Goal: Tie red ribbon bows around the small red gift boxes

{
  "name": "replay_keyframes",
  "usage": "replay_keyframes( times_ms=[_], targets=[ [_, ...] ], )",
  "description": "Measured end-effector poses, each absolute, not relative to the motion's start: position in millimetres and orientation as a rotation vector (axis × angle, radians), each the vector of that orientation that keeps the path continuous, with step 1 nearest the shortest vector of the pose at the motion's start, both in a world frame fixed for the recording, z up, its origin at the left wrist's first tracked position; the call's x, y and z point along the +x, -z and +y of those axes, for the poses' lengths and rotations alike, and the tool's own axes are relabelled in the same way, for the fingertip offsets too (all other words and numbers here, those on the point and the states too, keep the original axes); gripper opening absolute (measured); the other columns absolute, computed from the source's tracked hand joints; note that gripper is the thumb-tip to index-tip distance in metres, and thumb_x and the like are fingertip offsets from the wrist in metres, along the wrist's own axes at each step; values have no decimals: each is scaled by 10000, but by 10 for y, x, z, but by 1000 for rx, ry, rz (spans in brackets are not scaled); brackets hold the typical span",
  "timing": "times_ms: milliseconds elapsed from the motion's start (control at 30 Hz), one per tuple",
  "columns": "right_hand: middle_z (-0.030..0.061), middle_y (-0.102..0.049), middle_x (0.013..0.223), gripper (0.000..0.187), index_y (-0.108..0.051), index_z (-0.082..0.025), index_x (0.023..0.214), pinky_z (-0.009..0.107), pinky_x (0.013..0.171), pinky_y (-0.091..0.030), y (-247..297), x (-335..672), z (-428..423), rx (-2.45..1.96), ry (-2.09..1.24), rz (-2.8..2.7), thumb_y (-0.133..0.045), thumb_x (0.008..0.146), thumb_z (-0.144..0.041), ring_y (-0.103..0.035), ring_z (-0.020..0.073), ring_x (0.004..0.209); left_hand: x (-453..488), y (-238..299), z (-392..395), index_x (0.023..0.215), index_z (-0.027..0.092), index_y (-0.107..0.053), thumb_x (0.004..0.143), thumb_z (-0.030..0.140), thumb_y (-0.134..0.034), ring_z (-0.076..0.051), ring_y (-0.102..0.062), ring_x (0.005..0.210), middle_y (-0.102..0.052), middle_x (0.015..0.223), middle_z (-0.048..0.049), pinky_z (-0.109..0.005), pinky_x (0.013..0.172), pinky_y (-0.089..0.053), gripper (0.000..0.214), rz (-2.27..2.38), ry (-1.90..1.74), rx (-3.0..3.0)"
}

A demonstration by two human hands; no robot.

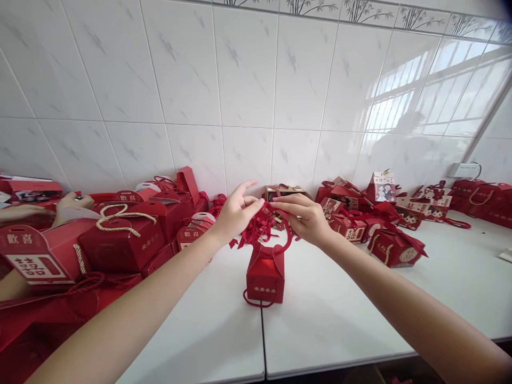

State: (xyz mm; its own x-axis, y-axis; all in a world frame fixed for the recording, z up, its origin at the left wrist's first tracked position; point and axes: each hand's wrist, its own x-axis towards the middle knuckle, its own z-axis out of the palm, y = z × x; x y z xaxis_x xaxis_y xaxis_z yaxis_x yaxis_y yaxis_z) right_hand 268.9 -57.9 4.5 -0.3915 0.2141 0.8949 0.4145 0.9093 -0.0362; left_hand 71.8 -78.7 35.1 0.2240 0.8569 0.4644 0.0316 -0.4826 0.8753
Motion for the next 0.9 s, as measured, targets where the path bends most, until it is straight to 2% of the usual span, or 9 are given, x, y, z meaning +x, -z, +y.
replay_keyframes(
  times_ms=[100,233,333,467,600,667,733,800,900],
  targets=[
    [77,-685,1098,266,-706,-253,1071,341,825,-551,50,2723,-640,-534,148,-1845,-509,903,-189,-642,201,1015,655,-287,-790,1348,203,-445,829,269,-599,-137,-559,669,-649,760,-2,-260,734,-437,545,993,-1594,2270],
    [104,-666,1053,173,-711,-196,895,321,716,-545,187,2921,-757,-758,149,-1690,-543,887,-236,-648,210,937,418,-196,-729,1222,198,-521,846,232,-535,-117,-476,586,-475,635,52,-235,669,-424,378,1189,-1678,2621],
    [97,-672,976,186,-671,-184,820,325,693,-529,360,3202,-814,-977,133,-1701,-528,882,-285,-642,216,886,135,-52,-721,1156,202,-531,837,151,-451,-120,-439,559,-385,609,61,-232,631,-405,333,1365,-1436,2701],
    [85,-673,917,203,-643,-192,800,292,588,-507,740,3667,-841,-1311,41,-1751,-496,857,-320,-635,210,792,-272,329,-763,1105,220,-558,773,67,-397,-150,-466,618,-439,651,26,-257,648,-385,399,1646,-986,2454],
    [63,-681,847,152,-636,-201,723,279,540,-493,1133,3968,-845,-1501,28,-1847,-525,786,-283,-624,203,726,-495,805,-760,1104,185,-538,689,58,-434,-150,-452,561,-432,618,41,-260,594,-378,446,1749,-854,2251],
    [47,-680,787,133,-635,-203,689,287,549,-499,1259,3996,-825,-1498,18,-1870,-538,761,-260,-623,196,680,-486,977,-737,1087,185,-549,638,60,-474,-151,-457,551,-419,588,56,-263,604,-390,473,1737,-817,2180],
    [49,-678,776,145,-640,-201,695,311,573,-512,1318,3956,-783,-1482,27,-1858,-532,768,-265,-624,200,662,-407,1059,-706,1005,203,-604,593,70,-521,-176,-510,640,-475,629,33,-297,687,-415,441,1717,-818,2115],
    [97,-681,913,191,-664,-185,799,381,698,-532,1313,3862,-734,-1463,83,-1805,-507,799,-294,-641,249,801,-278,1052,-667,863,209,-650,579,109,-575,-246,-542,859,-553,777,-26,-375,843,-397,310,1702,-881,2049],
    [158,-615,1140,308,-649,-157,1031,462,931,-461,1216,3624,-694,-1385,178,-1735,-456,862,-328,-574,294,1070,-39,948,-604,778,203,-637,668,267,-613,-299,-485,1083,-574,987,-70,-430,996,-307,130,1587,-998,1921]
  ],
)
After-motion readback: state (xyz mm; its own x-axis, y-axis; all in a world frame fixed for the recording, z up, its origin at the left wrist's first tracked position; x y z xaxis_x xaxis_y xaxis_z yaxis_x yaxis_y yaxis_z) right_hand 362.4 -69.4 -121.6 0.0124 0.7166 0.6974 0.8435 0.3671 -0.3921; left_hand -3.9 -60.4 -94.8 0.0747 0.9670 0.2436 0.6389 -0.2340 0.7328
